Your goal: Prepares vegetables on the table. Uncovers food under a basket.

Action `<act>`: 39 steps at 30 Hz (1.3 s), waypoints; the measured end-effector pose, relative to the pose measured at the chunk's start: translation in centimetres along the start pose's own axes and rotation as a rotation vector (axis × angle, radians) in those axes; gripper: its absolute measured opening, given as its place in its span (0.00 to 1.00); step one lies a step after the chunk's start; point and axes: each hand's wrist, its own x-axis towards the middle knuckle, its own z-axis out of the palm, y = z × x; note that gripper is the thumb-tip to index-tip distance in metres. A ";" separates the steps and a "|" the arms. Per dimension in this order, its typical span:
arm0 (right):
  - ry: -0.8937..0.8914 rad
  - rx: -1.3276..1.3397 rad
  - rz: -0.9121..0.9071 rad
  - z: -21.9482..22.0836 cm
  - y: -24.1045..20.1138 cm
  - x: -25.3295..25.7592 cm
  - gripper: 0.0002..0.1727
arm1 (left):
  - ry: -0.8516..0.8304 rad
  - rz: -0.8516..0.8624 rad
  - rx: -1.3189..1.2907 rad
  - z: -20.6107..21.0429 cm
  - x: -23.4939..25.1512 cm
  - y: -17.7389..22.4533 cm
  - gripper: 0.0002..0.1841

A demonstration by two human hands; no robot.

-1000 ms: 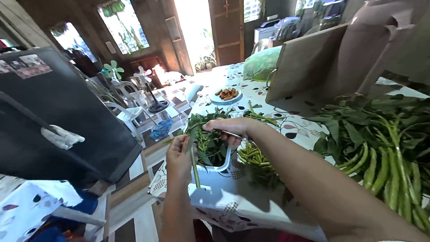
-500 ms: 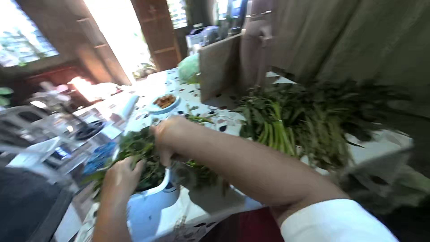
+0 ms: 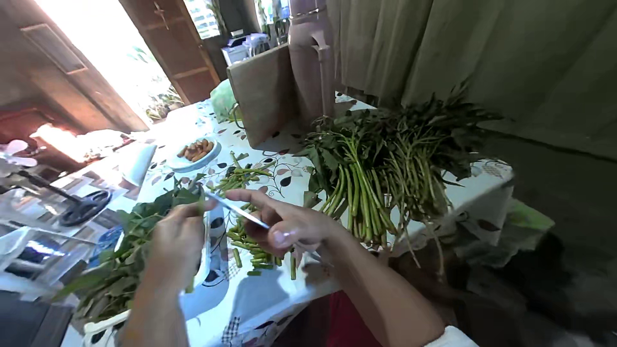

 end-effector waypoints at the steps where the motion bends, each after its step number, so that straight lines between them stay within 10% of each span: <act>1: -0.022 0.037 -0.022 -0.2 0.5 -0.4 0.61 | -0.047 0.026 0.016 0.9 0.0 0.2 0.15; 8: -0.055 0.136 -0.034 -1.9 1.5 -2.9 0.48 | -0.059 0.023 -0.431 4.4 -0.2 0.1 0.45; 21: 0.105 -0.101 -0.059 -1.1 2.3 -2.5 0.52 | -0.180 -0.103 -0.512 4.9 -2.6 -0.7 0.17; 26: 0.140 -0.168 0.007 -0.6 2.4 -2.0 0.69 | -0.188 -0.064 -0.464 4.7 -3.4 -2.0 0.08; 32: 0.160 -0.246 -0.017 -0.4 2.8 -2.1 0.56 | -0.153 -0.050 -0.419 4.7 -3.7 -2.0 0.09; 39: 0.615 -0.608 0.163 1.7 2.7 -0.3 0.48 | -0.031 -0.053 -0.170 6.4 -6.4 0.1 0.10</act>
